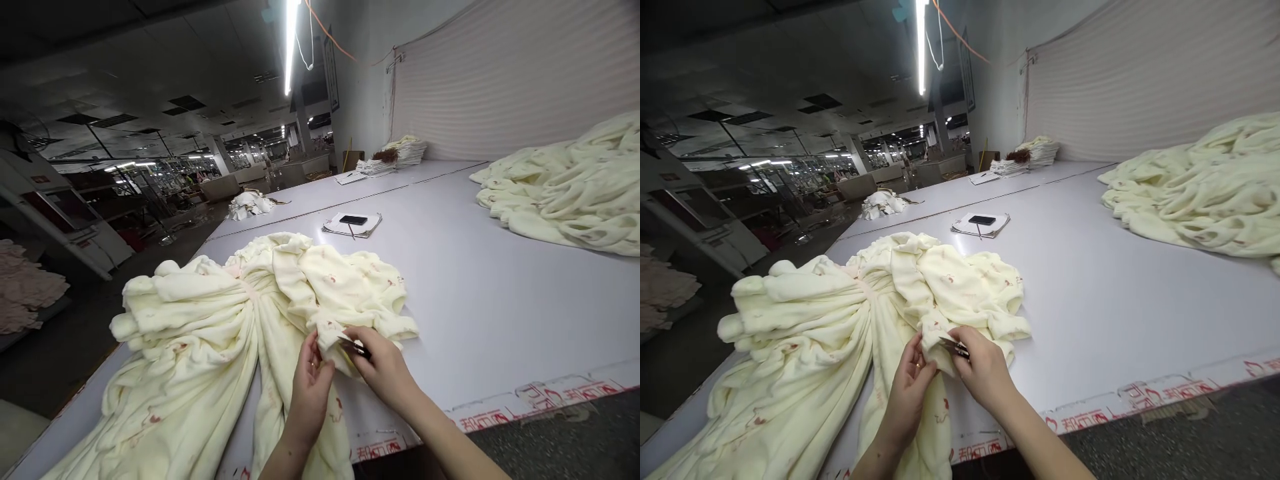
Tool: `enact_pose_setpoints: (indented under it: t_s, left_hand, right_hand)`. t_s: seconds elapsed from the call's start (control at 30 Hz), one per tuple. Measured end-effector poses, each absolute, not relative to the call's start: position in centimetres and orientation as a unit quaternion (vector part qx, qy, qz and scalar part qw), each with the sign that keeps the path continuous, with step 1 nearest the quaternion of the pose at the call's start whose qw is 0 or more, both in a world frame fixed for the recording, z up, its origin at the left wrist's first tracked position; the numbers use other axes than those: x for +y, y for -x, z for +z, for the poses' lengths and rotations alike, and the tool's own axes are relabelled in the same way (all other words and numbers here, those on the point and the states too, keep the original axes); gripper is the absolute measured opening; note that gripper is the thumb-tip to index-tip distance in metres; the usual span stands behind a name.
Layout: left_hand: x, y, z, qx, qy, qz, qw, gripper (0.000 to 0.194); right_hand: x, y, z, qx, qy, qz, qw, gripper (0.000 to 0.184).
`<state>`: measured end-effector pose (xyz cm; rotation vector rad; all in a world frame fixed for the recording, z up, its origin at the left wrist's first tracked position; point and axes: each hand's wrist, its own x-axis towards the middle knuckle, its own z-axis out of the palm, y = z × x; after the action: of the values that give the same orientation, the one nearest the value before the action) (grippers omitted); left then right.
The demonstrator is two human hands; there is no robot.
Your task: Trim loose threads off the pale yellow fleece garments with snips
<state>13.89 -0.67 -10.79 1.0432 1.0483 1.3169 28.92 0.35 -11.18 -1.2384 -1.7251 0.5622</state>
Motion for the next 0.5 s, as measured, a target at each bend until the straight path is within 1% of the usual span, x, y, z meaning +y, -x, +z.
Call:
enact_pose_setpoints:
  t_s: [0.07, 0.17, 0.23, 0.3, 0.43, 0.5]
  left_hand:
    - [-0.8, -14.0, -10.2, 0.434, -0.409, 0.572, 0.564, 0.053]
    - [-1.0, -14.0, -9.7, 0.426, -0.368, 0.573, 0.596, 0.037]
    - [-1.1, -14.0, -9.8, 0.419, -0.357, 0.567, 0.613, 0.032]
    - [-1.1, -14.0, -10.1, 0.418, -0.351, 0.568, 0.617, 0.031]
    - [-1.0, -14.2, -10.5, 0.413, -0.349, 0.574, 0.615, 0.024]
    - [-1.0, -14.3, -10.6, 0.410, -0.362, 0.565, 0.618, 0.023]
  right_hand:
    - [0.4, -28.5, -11.3, -0.676, 0.524, 0.246, 0.456, 0.018]
    - [0.0, -27.9, -11.8, -0.637, 0.557, 0.218, 0.485, 0.007]
    - [-0.4, -27.9, -12.0, -0.634, 0.577, 0.169, 0.486, 0.006]
    - [-0.8, -28.2, -11.7, -0.647, 0.590, 0.145, 0.460, 0.008]
    - [-2.1, -29.1, -10.7, -0.689, 0.568, 0.195, 0.406, 0.010]
    - [-2.6, -29.4, -10.4, -0.708, 0.555, 0.186, 0.394, 0.017]
